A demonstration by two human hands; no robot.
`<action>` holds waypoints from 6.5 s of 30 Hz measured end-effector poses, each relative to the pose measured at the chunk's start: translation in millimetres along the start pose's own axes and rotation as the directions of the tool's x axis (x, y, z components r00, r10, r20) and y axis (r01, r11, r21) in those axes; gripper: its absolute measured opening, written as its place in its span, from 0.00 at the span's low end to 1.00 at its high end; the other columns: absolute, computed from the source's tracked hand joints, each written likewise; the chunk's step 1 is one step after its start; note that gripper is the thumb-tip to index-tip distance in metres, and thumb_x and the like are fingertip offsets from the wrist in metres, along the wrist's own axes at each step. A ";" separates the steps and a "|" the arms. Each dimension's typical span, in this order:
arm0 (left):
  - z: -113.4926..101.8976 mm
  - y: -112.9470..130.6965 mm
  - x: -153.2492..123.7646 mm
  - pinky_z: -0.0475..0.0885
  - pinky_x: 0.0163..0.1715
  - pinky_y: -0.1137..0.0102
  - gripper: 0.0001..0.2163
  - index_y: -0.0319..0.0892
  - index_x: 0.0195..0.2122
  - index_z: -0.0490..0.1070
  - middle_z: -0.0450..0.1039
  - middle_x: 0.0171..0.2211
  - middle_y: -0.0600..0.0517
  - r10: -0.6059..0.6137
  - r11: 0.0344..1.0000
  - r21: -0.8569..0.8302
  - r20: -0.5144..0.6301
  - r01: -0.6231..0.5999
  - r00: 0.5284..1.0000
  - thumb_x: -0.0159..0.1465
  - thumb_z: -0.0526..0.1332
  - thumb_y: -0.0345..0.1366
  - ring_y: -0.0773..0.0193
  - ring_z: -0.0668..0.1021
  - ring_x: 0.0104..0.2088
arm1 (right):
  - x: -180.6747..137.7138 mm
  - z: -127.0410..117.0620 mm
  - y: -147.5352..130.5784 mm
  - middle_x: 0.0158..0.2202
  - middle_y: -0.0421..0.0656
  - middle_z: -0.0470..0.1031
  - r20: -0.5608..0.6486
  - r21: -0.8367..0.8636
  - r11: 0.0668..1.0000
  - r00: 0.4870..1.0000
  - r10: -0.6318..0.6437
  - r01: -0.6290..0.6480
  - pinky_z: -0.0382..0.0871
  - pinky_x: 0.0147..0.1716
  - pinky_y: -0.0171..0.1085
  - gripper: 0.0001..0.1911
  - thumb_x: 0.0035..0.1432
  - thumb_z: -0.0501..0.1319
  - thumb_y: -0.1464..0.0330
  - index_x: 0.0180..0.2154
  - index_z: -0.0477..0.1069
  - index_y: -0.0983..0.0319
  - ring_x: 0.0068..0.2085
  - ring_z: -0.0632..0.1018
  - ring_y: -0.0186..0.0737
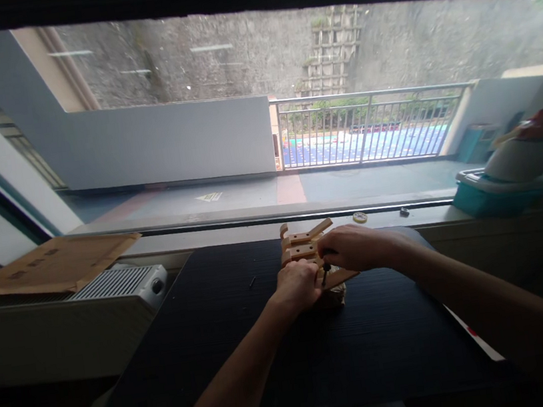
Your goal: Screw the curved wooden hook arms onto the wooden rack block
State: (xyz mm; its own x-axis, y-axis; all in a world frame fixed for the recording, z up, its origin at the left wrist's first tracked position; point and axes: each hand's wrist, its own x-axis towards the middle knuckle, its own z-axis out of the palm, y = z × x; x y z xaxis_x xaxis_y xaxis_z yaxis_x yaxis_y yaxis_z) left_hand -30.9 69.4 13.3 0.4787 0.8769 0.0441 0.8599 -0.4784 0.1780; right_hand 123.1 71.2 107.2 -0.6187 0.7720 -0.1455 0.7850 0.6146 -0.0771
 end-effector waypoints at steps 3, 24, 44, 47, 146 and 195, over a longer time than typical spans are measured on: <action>-0.3 -0.3 -0.4 0.72 0.34 0.69 0.09 0.42 0.32 0.74 0.77 0.38 0.47 0.006 1.000 -0.006 0.002 -0.006 1.000 0.58 0.56 0.38 0.57 0.78 0.36 | 3.6 7.2 1.9 0.31 0.45 0.76 -0.031 -0.010 0.999 0.999 0.031 -0.031 0.54 0.27 0.34 0.12 0.60 0.52 0.68 0.32 0.73 0.64 0.30 0.71 0.34; 2.4 -1.5 -0.4 0.72 0.37 0.68 0.09 0.43 0.34 0.74 0.76 0.39 0.47 0.003 1.000 0.003 0.004 -0.003 1.000 0.58 0.57 0.39 0.56 0.78 0.39 | 4.2 5.4 -0.6 0.33 0.47 0.76 -0.011 -0.082 0.996 0.999 0.045 -0.046 0.56 0.28 0.34 0.13 0.61 0.51 0.69 0.34 0.74 0.65 0.32 0.73 0.37; 1.5 -1.1 -0.9 0.72 0.36 0.69 0.09 0.44 0.34 0.74 0.77 0.38 0.48 -0.005 1.000 -0.006 0.004 0.005 1.000 0.59 0.57 0.40 0.57 0.78 0.39 | 5.2 3.4 3.1 0.35 0.47 0.76 0.047 -0.070 0.997 0.998 0.039 -0.036 0.57 0.29 0.34 0.11 0.59 0.53 0.71 0.37 0.73 0.64 0.34 0.74 0.38; 2.8 -2.0 -1.2 0.72 0.36 0.69 0.09 0.44 0.34 0.73 0.77 0.38 0.49 0.005 1.000 -0.008 -0.002 -0.005 1.000 0.59 0.58 0.41 0.57 0.78 0.39 | 5.5 3.8 2.9 0.37 0.49 0.76 0.055 -0.072 0.996 0.996 0.065 -0.061 0.58 0.29 0.34 0.11 0.60 0.53 0.70 0.38 0.73 0.65 0.35 0.74 0.39; -5.5 4.7 5.1 0.72 0.37 0.67 0.08 0.45 0.32 0.75 0.78 0.33 0.50 -0.036 0.999 -0.020 0.055 0.037 0.998 0.57 0.59 0.41 0.55 0.79 0.37 | 5.2 4.1 4.7 0.32 0.46 0.75 0.001 -0.052 0.999 1.000 0.004 -0.004 0.55 0.27 0.34 0.11 0.60 0.54 0.68 0.33 0.73 0.65 0.31 0.71 0.36; 94.7 -51.1 -32.6 0.66 0.56 0.58 0.21 0.46 0.52 0.64 0.71 0.47 0.48 -0.298 0.579 -0.781 -0.470 -0.234 0.831 0.57 0.64 0.38 0.56 0.74 0.51 | 8.9 -8.9 -1.6 0.35 0.45 0.76 0.076 -0.053 0.991 0.989 0.129 -0.125 0.59 0.29 0.35 0.13 0.59 0.56 0.63 0.40 0.74 0.62 0.33 0.74 0.39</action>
State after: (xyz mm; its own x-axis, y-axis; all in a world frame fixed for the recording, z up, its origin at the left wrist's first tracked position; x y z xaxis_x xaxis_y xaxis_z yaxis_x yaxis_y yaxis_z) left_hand -73.7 60.8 -90.3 0.0577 0.8933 0.4458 0.2477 -0.4454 0.8604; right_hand 116.1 78.6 114.8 -0.5085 0.8300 -0.2291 0.8534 0.5212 -0.0061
